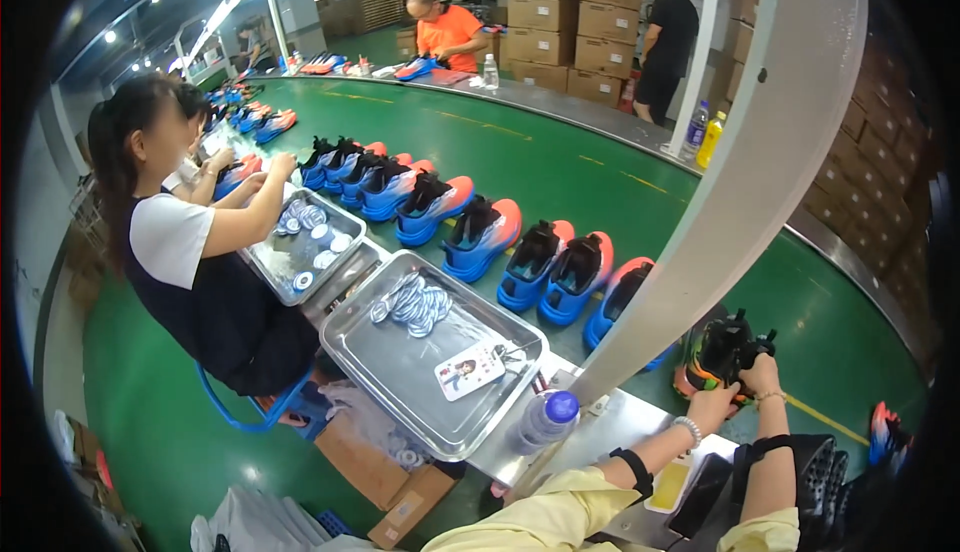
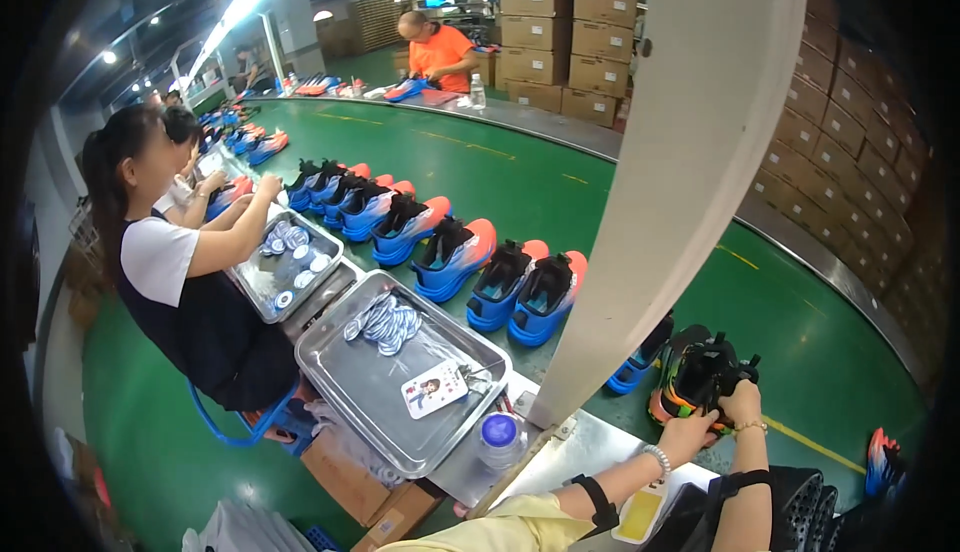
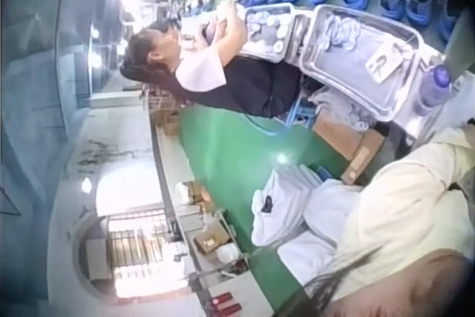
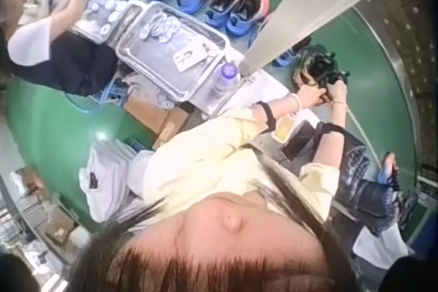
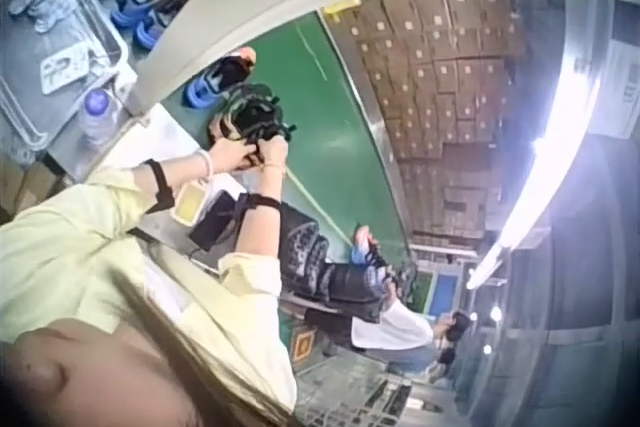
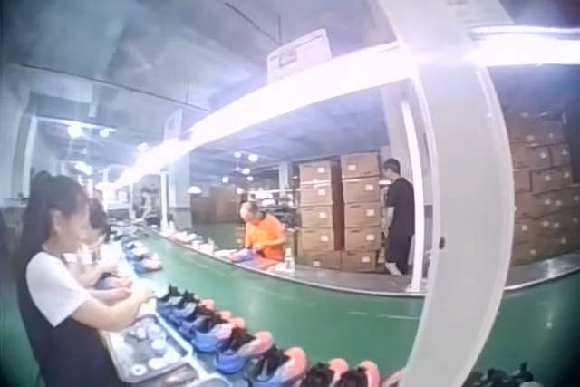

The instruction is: Assembling and inspecting shoes on a production line.

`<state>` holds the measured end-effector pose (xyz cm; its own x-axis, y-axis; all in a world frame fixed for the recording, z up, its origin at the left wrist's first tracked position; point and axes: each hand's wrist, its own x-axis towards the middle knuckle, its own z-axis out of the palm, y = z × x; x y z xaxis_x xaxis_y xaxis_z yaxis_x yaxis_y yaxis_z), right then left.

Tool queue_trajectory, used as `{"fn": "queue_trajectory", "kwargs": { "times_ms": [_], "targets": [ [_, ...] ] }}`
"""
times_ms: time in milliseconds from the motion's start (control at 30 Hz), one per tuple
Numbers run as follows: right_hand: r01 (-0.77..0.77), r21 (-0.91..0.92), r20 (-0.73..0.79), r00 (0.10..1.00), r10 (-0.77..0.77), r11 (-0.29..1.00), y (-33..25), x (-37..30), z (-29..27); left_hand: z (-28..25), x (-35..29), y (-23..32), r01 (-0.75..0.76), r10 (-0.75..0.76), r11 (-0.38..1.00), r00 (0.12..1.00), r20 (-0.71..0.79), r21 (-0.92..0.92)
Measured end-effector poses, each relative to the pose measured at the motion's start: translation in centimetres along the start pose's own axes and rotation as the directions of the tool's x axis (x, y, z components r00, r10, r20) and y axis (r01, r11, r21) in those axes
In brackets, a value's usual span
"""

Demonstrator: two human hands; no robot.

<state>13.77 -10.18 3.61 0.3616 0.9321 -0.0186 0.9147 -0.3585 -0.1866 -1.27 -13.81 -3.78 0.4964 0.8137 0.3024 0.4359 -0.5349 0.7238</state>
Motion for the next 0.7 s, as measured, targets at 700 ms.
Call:
{"fn": "queue_trajectory", "kwargs": {
  "times_ms": [700],
  "targets": [
    [0.23,0.68,-0.302,0.953,-0.02,0.697,-7.1,-14.2,-14.0,-66.5,-25.2,-23.3,0.559,-0.572,0.793,0.551,-0.608,-0.24]
  ]
}}
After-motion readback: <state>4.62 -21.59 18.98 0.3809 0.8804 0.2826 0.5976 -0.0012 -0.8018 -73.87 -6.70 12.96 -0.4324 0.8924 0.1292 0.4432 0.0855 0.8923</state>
